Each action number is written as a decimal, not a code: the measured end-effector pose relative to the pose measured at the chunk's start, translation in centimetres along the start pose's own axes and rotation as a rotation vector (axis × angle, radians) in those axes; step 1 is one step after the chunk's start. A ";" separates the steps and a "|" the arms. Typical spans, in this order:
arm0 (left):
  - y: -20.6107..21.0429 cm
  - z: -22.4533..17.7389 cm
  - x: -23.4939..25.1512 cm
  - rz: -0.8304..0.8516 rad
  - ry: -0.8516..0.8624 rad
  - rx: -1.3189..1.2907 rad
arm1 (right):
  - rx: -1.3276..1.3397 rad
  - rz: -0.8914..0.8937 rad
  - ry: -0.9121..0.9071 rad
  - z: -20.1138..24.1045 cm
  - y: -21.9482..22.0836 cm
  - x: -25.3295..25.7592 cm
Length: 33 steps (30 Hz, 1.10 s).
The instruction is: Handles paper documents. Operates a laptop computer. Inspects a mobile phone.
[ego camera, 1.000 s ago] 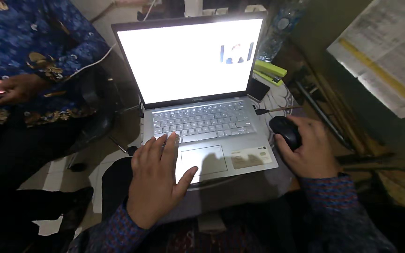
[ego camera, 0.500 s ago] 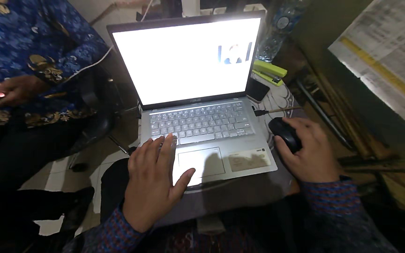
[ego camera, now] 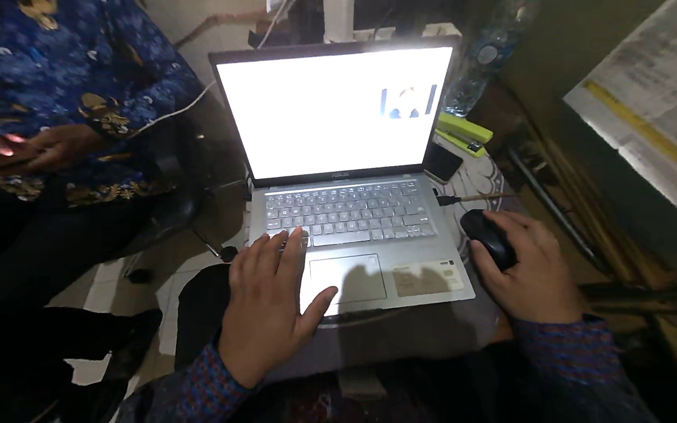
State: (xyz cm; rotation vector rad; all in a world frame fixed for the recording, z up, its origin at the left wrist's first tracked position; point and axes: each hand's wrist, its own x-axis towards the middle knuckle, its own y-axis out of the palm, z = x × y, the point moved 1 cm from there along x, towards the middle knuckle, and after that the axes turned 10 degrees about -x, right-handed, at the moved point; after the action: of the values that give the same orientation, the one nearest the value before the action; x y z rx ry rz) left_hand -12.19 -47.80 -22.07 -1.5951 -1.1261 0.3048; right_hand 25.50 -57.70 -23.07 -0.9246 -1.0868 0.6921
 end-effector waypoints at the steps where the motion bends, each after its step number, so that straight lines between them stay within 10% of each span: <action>1: 0.0 0.0 0.0 0.001 -0.003 -0.003 | -0.001 0.000 -0.003 0.0 0.0 0.0; 27: -0.5 0.2 0.8 0.109 -0.087 -0.113 | -0.020 -0.222 -0.176 4.4 -2.2 -0.5; 33: -0.4 0.3 3.4 0.151 -0.118 -0.091 | 0.048 0.164 -0.306 11.3 -0.6 1.2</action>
State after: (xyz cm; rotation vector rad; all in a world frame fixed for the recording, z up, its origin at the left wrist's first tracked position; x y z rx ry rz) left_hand -10.82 -44.97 -20.67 -1.7655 -1.1238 0.4578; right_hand 15.29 -53.79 -20.00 -0.8917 -1.2653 1.0156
